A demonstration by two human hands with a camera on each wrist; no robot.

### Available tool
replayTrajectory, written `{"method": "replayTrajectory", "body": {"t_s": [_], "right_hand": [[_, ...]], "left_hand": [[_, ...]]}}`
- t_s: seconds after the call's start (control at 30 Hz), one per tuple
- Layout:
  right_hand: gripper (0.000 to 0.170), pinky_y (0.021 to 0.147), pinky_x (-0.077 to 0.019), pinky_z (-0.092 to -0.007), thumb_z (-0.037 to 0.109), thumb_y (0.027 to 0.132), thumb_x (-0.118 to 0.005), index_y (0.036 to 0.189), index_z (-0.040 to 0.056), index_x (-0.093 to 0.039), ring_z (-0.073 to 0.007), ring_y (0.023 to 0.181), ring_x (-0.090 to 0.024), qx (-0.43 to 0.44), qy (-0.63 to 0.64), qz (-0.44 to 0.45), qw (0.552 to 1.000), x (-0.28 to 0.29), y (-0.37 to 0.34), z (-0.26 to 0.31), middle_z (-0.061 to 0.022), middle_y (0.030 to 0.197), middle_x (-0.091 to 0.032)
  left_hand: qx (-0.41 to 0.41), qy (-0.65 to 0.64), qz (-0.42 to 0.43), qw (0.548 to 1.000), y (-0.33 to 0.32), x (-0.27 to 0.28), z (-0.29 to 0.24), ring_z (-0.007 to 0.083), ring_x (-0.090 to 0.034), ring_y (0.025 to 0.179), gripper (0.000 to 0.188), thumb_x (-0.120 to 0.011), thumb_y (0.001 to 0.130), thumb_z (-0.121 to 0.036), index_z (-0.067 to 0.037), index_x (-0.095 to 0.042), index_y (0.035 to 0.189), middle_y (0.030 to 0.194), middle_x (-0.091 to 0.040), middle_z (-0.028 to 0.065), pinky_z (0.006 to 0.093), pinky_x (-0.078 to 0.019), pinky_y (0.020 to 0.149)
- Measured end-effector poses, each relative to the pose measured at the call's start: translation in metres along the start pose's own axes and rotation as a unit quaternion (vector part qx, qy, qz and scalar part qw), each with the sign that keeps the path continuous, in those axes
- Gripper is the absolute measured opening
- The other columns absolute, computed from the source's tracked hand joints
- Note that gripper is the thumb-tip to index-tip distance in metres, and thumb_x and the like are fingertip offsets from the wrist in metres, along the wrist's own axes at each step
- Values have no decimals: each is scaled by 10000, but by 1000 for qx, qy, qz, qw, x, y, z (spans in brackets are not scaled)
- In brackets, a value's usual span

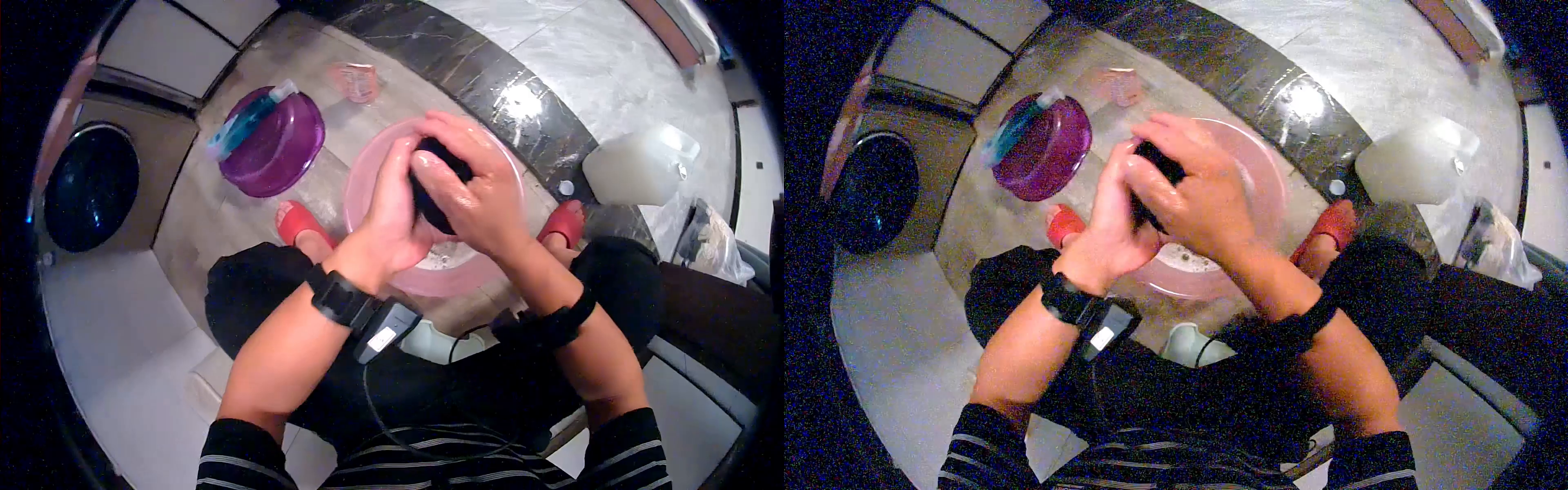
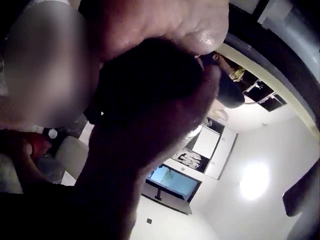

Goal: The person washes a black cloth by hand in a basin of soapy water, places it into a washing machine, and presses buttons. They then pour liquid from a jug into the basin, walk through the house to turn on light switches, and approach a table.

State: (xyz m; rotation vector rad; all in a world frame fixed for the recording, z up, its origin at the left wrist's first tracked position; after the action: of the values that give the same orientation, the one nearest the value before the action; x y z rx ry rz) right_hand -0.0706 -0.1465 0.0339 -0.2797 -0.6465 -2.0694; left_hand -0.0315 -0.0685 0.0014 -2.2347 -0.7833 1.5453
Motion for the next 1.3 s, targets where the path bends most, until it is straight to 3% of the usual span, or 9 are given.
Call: {"method": "replayTrajectory", "body": {"t_s": [0.23, 0.37, 0.43, 0.63, 0.93, 1.03, 1.13, 1.27, 1.3], "right_hand": [[484, 950, -354, -432, 217, 698, -664, 1122, 58, -493, -364, 1140, -448, 91, -26, -44, 994, -11, -21, 22, -178, 1219, -473], [574, 973, -289, -491, 353, 674, -665, 1142, 75, -484, -369, 1167, -414, 80, -105, -7, 991, -11, -25, 17, -150, 1221, -467], [527, 957, -269, -541, 379, 703, -625, 1119, 80, -500, -350, 1144, -440, 67, -141, 7, 988, -12, -24, 15, -135, 1186, -494], [220, 754, -432, -420, 190, 732, -598, 893, 45, -560, -335, 851, -551, -3, -1, -49, 999, -17, -19, 8, -146, 876, -559], [145, 639, -427, -351, 152, 782, -574, 761, 14, -537, -275, 671, -517, -103, 106, -102, 984, -15, -16, -3, -136, 706, -507], [225, 657, -422, -326, 227, 832, -535, 757, 15, -552, -210, 676, -519, -236, 187, -79, 950, -18, -18, -17, -121, 704, -527], [356, 692, -422, -306, 329, 882, -465, 757, 15, -576, -169, 713, -537, -248, 271, -73, 927, -16, -16, -29, -99, 755, -576], [423, 767, -423, -277, 402, 929, -382, 907, 35, -591, -158, 779, -558, -366, 498, -109, 779, -21, -21, -42, -33, 847, -607], [400, 796, -412, -273, 392, 930, -389, 967, 39, -575, -151, 827, -548, -351, 483, -100, 796, -20, -20, -39, -35, 901, -595]], "left_hand": [[-160, -33, -2, 987, 7, 10, -33, 274, -547, 1010, 450, -458, 859, -399, -76, -496, 1170, 1092, -578, 145, 382, -421, 906], [-19, -74, 26, 997, 1, 3, -6, 154, -579, 896, 338, -439, 895, -391, -98, -568, 1004, 942, -596, 20, 299, -457, 813], [-40, -67, 43, 996, 4, 8, -1, 156, -579, 895, 337, -416, 903, -387, -99, -565, 994, 947, -596, 23, 299, -459, 809], [-66, -44, -55, 995, 7, 27, 10, 165, -566, 876, 320, -336, 914, -345, -106, -545, 958, 916, -575, 31, 311, -460, 784], [-117, 54, -103, 986, 15, 27, 11, 202, -573, 884, 347, -365, 890, -382, -102, -544, 989, 932, -581, 66, 337, -474, 781], [-92, 77, -142, 982, 16, 29, 9, 176, -581, 862, 330, -352, 896, -350, -98, -551, 973, 897, -585, 52, 318, -473, 760], [-95, 86, -143, 981, 10, 17, 4, 137, -589, 816, 320, -326, 903, -313, -91, -555, 931, 867, -588, 29, 286, -474, 719], [-87, 62, -70, 992, 12, 18, -2, 146, -607, 776, 306, -374, 896, -321, -109, -590, 941, 884, -618, 7, 289, -493, 699], [-96, 65, -73, 991, 14, 18, -5, 155, -610, 791, 307, -387, 894, -321, -109, -602, 951, 901, -624, 14, 296, -495, 707]]}}
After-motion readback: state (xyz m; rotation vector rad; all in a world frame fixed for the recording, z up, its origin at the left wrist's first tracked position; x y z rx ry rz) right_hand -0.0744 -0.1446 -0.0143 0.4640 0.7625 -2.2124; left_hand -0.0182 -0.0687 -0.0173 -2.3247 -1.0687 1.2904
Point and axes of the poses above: each hand's wrist, its own y-axis towards the middle knuckle, its own x-axis out of the back of the hand, z = x × y, the point moved 5 cm from there along y, towards the middle knuckle
